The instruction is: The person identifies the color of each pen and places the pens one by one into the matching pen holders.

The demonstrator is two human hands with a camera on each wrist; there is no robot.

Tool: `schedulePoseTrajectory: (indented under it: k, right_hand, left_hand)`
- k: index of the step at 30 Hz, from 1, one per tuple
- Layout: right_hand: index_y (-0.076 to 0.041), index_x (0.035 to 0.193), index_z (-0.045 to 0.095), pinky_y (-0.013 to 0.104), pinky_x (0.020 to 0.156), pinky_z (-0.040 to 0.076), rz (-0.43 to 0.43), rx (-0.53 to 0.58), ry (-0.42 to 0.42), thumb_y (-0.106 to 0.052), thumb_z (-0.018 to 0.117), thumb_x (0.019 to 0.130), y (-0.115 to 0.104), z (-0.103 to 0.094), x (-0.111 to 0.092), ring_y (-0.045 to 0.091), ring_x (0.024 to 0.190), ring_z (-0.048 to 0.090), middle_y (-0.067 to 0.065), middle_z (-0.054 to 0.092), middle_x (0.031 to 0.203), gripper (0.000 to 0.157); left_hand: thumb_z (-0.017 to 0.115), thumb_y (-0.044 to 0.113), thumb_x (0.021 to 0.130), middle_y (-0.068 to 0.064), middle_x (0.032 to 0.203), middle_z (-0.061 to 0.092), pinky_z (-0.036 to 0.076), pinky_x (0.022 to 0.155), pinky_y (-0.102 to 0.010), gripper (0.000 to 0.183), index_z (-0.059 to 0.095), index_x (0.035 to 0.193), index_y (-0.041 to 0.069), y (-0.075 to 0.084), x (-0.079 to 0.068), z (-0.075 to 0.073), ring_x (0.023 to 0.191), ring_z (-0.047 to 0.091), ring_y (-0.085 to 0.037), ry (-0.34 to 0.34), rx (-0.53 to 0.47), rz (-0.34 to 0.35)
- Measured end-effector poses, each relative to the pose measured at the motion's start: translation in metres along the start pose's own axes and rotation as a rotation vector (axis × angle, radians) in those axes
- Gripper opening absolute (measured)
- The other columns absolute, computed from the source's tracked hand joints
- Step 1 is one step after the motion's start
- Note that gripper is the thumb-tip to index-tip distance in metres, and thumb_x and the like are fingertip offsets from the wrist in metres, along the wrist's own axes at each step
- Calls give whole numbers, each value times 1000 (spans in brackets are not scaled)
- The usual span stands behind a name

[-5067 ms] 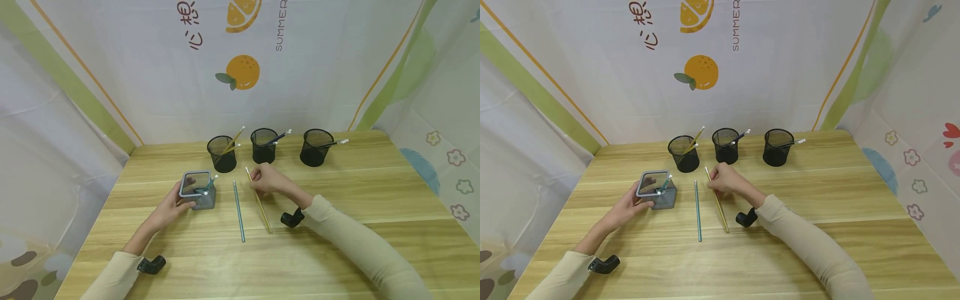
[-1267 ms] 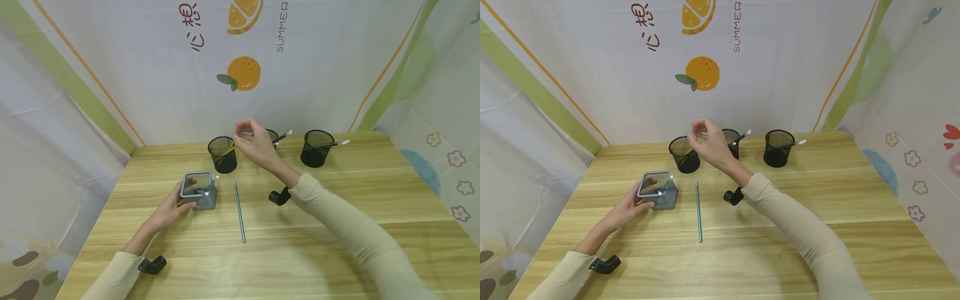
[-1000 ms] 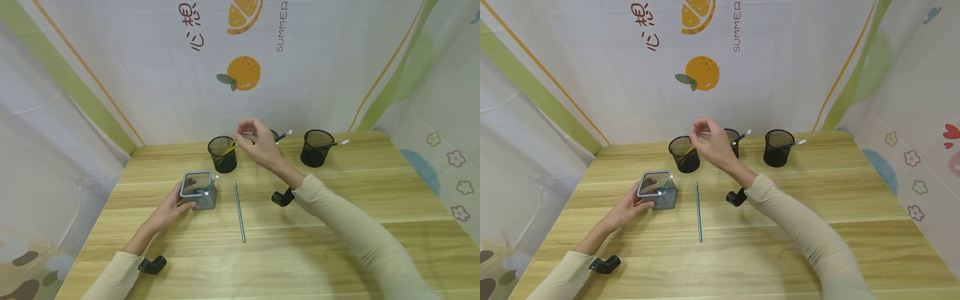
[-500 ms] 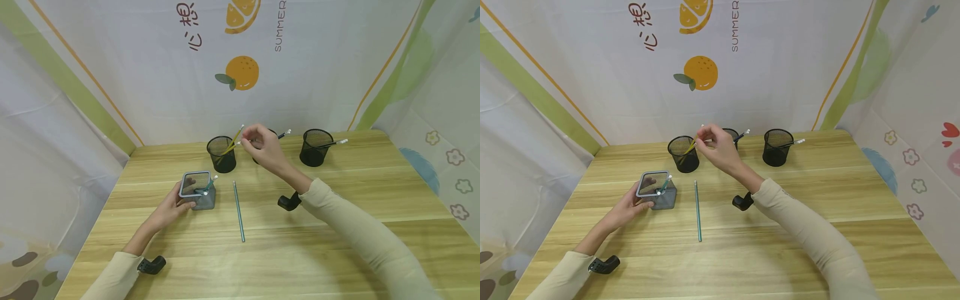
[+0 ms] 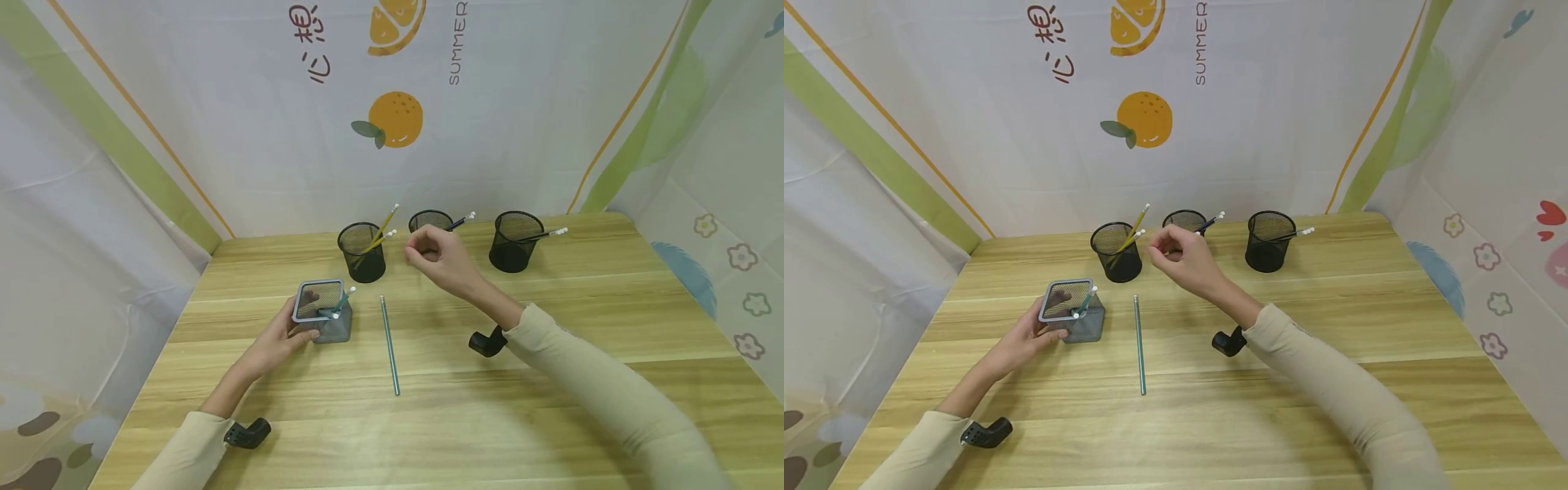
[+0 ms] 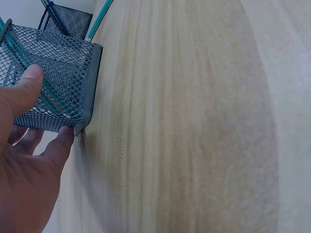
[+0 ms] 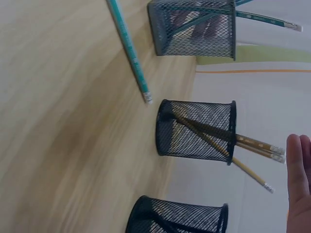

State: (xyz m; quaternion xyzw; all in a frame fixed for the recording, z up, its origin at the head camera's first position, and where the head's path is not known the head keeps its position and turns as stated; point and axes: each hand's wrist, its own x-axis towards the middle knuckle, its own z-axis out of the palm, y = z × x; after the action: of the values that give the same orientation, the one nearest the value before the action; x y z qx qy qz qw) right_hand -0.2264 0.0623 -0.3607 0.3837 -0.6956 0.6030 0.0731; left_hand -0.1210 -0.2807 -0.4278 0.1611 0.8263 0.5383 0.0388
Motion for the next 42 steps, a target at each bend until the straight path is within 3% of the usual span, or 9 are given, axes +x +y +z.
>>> schedulePoseTrajectory:
  k: [20, 26, 42]
  right_hand:
    - [-8, 101, 64, 32, 74, 59, 251, -256, -184, -12, 69, 98, 12, -12, -20, 14, 85, 66, 0, 67, 92, 7]
    - [-7, 103, 65, 33, 67, 57, 302, -309, -234, -15, 69, 98, 14, -13, -23, 14, 80, 66, 0, 67, 88, 10]
    - [-4, 99, 63, 30, 65, 56, 410, -296, -252, -12, 69, 97, 23, -11, -33, 18, 79, 65, 6, 65, 92, 11]
  left_hand:
    - [63, -8, 97, -28, 157, 30, 35, 113, -50, 73, 22, 157, -3, -1, 0, 0, 139, 37, -48, -2, -6, 12]
    - [63, -8, 97, -28, 157, 30, 35, 113, -51, 73, 22, 157, -3, -1, 0, 0, 138, 37, -48, -2, -1, 10]
    - [63, -8, 96, -28, 156, 31, 36, 112, -52, 73, 22, 156, -3, 0, 0, 0, 138, 38, -49, 1, -4, 13]
